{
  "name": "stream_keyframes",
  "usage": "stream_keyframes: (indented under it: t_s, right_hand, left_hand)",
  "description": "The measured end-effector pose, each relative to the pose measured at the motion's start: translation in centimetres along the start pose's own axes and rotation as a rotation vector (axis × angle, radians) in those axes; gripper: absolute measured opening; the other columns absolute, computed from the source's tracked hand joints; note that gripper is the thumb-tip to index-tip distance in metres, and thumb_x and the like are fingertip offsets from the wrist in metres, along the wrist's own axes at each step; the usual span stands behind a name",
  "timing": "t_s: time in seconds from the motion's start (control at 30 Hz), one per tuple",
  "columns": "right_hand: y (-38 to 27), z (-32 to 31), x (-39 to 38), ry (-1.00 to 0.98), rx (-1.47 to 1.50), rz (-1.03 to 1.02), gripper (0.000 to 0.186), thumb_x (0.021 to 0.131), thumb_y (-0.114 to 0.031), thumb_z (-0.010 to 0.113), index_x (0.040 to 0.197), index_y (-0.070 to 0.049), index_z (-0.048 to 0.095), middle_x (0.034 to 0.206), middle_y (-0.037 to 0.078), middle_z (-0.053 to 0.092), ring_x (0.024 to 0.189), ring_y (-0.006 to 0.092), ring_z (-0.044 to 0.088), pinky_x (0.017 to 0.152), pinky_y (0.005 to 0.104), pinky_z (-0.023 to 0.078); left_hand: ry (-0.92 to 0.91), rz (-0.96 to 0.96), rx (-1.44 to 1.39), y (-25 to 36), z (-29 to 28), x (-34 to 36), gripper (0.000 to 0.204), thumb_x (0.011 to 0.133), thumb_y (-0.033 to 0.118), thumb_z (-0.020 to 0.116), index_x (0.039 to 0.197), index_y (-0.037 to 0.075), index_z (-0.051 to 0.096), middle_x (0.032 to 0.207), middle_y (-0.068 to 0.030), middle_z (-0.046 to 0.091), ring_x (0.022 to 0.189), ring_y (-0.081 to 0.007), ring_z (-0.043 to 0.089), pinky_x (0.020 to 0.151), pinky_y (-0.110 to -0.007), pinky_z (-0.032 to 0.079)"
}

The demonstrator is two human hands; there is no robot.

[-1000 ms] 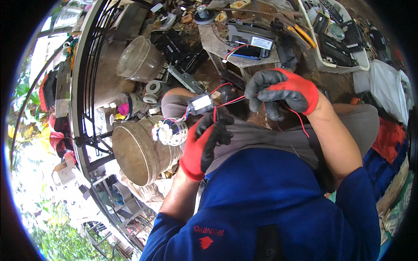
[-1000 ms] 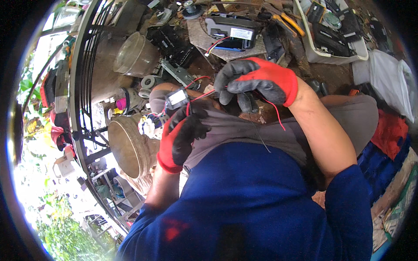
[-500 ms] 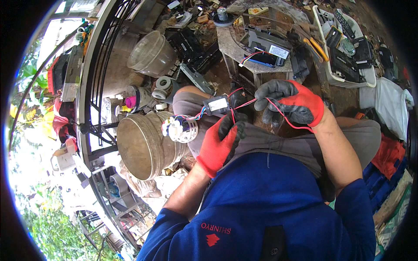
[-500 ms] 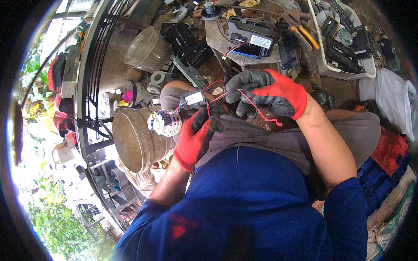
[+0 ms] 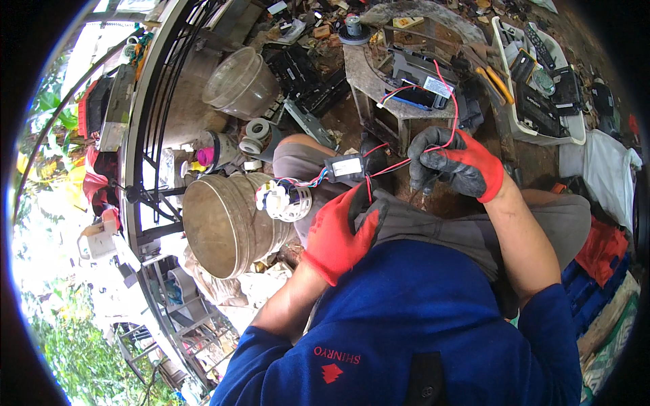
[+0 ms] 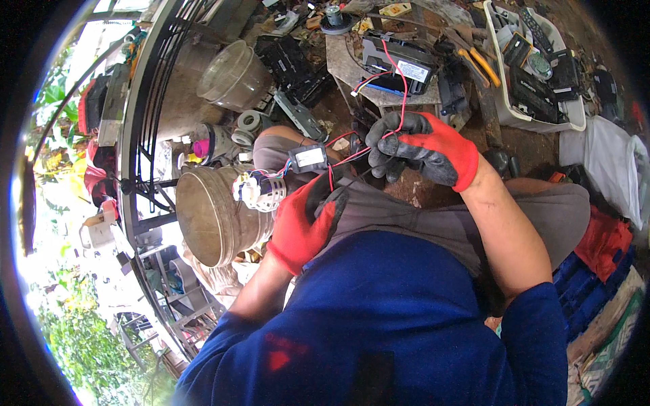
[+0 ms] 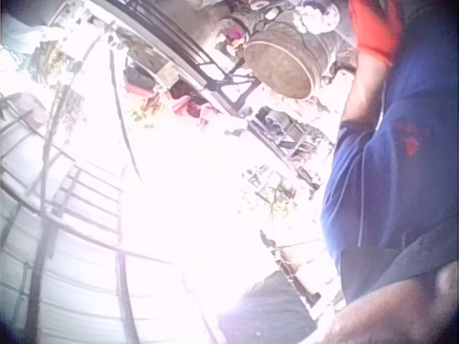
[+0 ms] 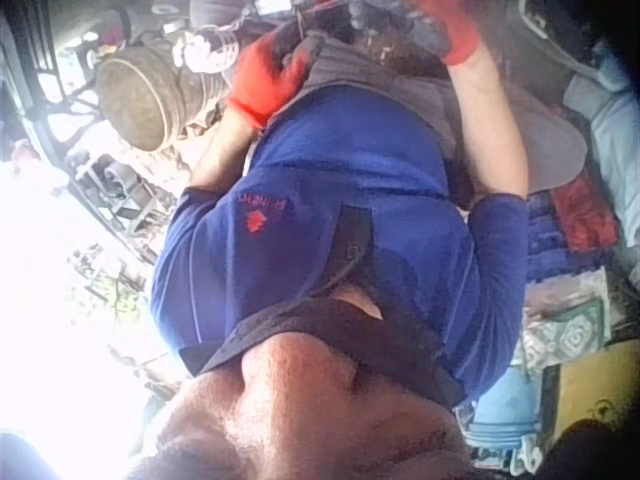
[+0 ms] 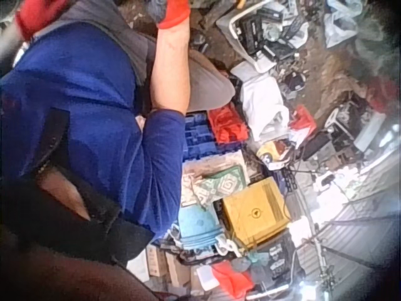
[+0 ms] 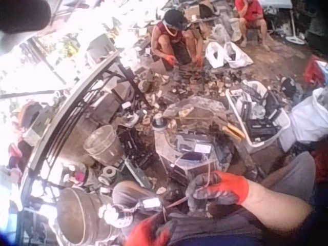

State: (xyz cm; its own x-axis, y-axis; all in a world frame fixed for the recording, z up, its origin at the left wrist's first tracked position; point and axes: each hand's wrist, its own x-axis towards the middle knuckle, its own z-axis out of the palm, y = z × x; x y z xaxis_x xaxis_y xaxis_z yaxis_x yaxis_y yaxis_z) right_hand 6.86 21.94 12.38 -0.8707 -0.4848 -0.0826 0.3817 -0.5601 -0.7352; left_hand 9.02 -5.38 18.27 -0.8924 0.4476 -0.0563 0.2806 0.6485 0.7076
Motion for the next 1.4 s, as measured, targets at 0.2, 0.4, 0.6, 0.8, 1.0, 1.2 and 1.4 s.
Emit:
stream_keyframes:
  t_s: [0.2, 0.4, 0.6, 0.8, 1.0, 1.2, 1.4]
  right_hand:
    - [0.4, -0.2, 0.0, 0.028, -0.009, -0.010, 0.021, 0.098, -0.017, 0.063, 0.112, -0.002, 0.065, 0.093, 0.009, 0.071, 0.086, 0.0199, 0.071, 0.071, 0.0310, 0.055]
    - [1.0, -0.8, 0.9, -0.047, 0.093, -0.098, 0.019, 0.097, -0.014, 0.062, 0.110, 0.000, 0.064, 0.087, 0.009, 0.067, 0.089, 0.0221, 0.069, 0.076, 0.0337, 0.054]
    - [1.4, -1.0, 0.8, -0.015, 0.173, -0.112, 0.019, 0.097, -0.013, 0.062, 0.110, 0.000, 0.064, 0.092, 0.009, 0.067, 0.092, 0.0216, 0.068, 0.082, 0.0347, 0.053]
    - [2.5, -0.8, 1.4, 0.180, 0.066, -0.123, 0.020, 0.099, -0.015, 0.060, 0.114, -0.002, 0.064, 0.103, 0.008, 0.068, 0.097, 0.0200, 0.066, 0.086, 0.0343, 0.053]
    - [3.1, -0.5, 1.9, 0.098, 0.108, -0.190, 0.023, 0.101, -0.013, 0.057, 0.120, -0.003, 0.063, 0.101, 0.007, 0.068, 0.094, 0.0164, 0.065, 0.085, 0.0315, 0.053]
    - [2.9, 0.3, 1.7, 0.085, 0.130, -0.146, 0.027, 0.102, -0.013, 0.056, 0.126, -0.002, 0.060, 0.103, 0.007, 0.067, 0.093, 0.0164, 0.065, 0.083, 0.0317, 0.054]
    - [2.9, 1.6, 1.6, 0.165, -0.150, -0.108, 0.032, 0.096, -0.007, 0.062, 0.129, -0.004, 0.061, 0.110, 0.004, 0.069, 0.100, 0.0119, 0.065, 0.084, 0.0303, 0.054]
  left_hand:
    - [0.141, 0.154, 0.307, 1.3, -3.1, -1.0, 0.051, 0.076, 0.022, 0.078, 0.123, 0.008, 0.066, 0.114, -0.0180, 0.067, 0.104, -0.0360, 0.065, 0.090, -0.045, 0.051]
    - [0.222, 0.229, 0.671, -0.1, -5.0, 2.3, 0.078, 0.069, 0.019, 0.084, 0.139, 0.005, 0.054, 0.138, -0.0165, 0.055, 0.130, -0.0345, 0.049, 0.108, -0.052, 0.036]
    - [0.064, 0.157, 0.438, -1.8, -4.9, 4.0, 0.060, 0.072, 0.015, 0.082, 0.130, 0.011, 0.065, 0.107, -0.0119, 0.071, 0.112, -0.0341, 0.063, 0.101, -0.043, 0.046]
    - [0.059, 0.134, 0.177, -1.7, -4.6, 3.6, 0.049, 0.076, 0.016, 0.080, 0.122, 0.008, 0.065, 0.101, -0.0145, 0.071, 0.093, -0.0355, 0.068, 0.086, -0.041, 0.053]
    - [0.020, 0.075, 0.030, -2.3, -4.7, 3.9, 0.051, 0.079, 0.015, 0.082, 0.126, 0.006, 0.065, 0.104, -0.0123, 0.073, 0.094, -0.0289, 0.071, 0.079, -0.038, 0.055]
    - [-0.067, -0.097, -0.067, -2.1, -5.1, 3.6, 0.056, 0.081, 0.009, 0.079, 0.133, 0.006, 0.061, 0.104, -0.0096, 0.073, 0.092, -0.0142, 0.069, 0.080, -0.030, 0.055]
    - [-0.100, -0.071, -0.190, -1.4, -5.7, 3.8, 0.057, 0.083, 0.007, 0.075, 0.137, 0.004, 0.057, 0.105, -0.0073, 0.073, 0.094, -0.0132, 0.069, 0.083, -0.029, 0.054]
